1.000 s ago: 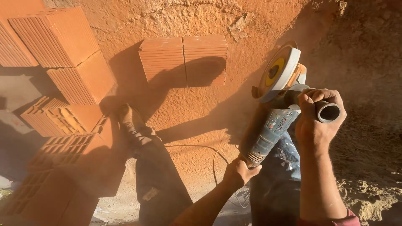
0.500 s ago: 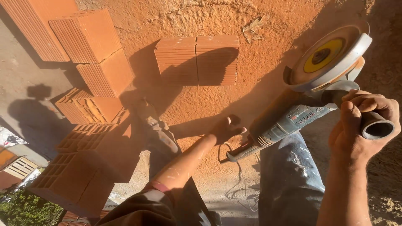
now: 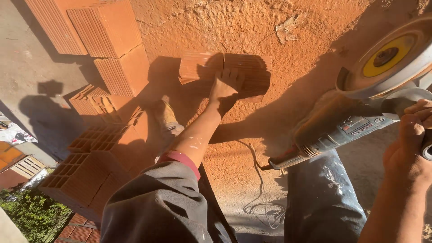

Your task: Cutting clay bricks using a handheld angle grinder on a construction site.

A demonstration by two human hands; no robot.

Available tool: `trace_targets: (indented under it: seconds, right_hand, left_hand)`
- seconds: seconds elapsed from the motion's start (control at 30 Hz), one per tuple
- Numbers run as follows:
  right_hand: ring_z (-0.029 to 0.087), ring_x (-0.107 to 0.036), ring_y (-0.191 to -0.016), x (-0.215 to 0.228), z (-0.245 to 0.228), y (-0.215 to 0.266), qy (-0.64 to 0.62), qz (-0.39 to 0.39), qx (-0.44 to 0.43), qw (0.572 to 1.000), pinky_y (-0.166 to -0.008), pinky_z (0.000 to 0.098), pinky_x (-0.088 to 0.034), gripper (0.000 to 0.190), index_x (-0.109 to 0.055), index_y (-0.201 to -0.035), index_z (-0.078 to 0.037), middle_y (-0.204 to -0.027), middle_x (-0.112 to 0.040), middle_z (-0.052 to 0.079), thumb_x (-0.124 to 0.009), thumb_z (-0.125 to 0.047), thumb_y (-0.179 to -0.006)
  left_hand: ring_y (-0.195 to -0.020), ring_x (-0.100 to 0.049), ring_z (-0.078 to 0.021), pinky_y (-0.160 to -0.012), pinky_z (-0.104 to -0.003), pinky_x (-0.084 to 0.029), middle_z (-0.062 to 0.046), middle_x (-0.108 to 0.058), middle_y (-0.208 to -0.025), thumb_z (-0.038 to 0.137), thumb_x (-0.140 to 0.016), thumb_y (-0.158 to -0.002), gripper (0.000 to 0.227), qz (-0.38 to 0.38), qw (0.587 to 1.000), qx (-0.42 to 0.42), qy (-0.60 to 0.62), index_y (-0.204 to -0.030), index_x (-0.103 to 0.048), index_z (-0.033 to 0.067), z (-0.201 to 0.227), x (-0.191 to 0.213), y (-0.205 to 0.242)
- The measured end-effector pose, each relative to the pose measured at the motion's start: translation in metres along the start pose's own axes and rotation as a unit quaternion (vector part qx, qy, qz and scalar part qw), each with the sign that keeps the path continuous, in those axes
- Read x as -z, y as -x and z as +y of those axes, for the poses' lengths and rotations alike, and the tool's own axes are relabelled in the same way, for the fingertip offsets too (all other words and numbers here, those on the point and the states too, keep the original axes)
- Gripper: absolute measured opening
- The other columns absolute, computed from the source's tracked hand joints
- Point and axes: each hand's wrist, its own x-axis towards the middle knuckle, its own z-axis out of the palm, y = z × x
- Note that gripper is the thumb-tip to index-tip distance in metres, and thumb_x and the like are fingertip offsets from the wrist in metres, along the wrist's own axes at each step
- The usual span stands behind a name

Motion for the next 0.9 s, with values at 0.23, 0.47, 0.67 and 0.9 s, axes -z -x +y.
trace_targets:
  seconds: [0.23, 0.47, 0.67, 0.9]
  right_hand:
    - [0.014, -0.053, -0.102, -0.021, -0.019, 0.012, -0.018, 0.009, -0.029, 0.999, -0.119, 0.0326, -0.040, 0.023, -0.043, -0.101, -0.009, -0.096, -0.051, 0.002, -0.058, 0.007, -0.108]
    - [0.015, -0.055, -0.103, -0.020, -0.010, 0.018, 0.015, -0.023, 0.020, 0.999, -0.117, 0.0332, -0.043, 0.025, -0.043, -0.100, -0.010, -0.096, -0.051, 0.002, -0.059, 0.007, -0.111]
    - [0.016, -0.059, -0.102, -0.040, -0.023, 0.020, 0.037, -0.029, 0.040, 0.998, -0.116, 0.0334, -0.045, 0.028, -0.045, -0.099, -0.010, -0.094, -0.055, 0.004, -0.063, 0.009, -0.110]
    - [0.018, -0.060, -0.090, -0.052, -0.027, 0.028, 0.015, -0.034, 0.054, 0.998, -0.102, 0.0308, -0.050, 0.035, -0.049, -0.095, -0.009, -0.089, -0.058, 0.007, -0.068, 0.016, -0.110]
  left_hand:
    - [-0.136, -0.046, -0.0456, -0.115, -0.064, -0.029, -0.027, -0.044, -0.150, 0.029, -0.050, -0.100, 0.066, 0.084, 0.985, -0.130, -0.079, -0.159, -0.031, 0.0085, -0.001, -0.027, 0.072]
    - [-0.145, -0.035, -0.0504, -0.115, -0.068, -0.023, -0.030, -0.029, -0.161, 0.031, -0.042, -0.100, 0.072, 0.054, 0.967, -0.125, -0.214, -0.164, -0.015, 0.0093, 0.007, -0.023, 0.090]
    - [-0.140, -0.040, -0.0526, -0.112, -0.068, -0.031, -0.032, -0.039, -0.156, 0.030, -0.045, -0.105, 0.068, 0.091, 0.975, -0.142, -0.144, -0.165, -0.020, 0.0096, -0.002, -0.036, 0.069]
    - [-0.136, -0.045, -0.0499, -0.108, -0.069, -0.035, -0.030, -0.046, -0.152, 0.031, -0.057, -0.100, 0.073, 0.191, 0.956, -0.149, -0.164, -0.165, -0.029, 0.0135, -0.026, -0.022, 0.018]
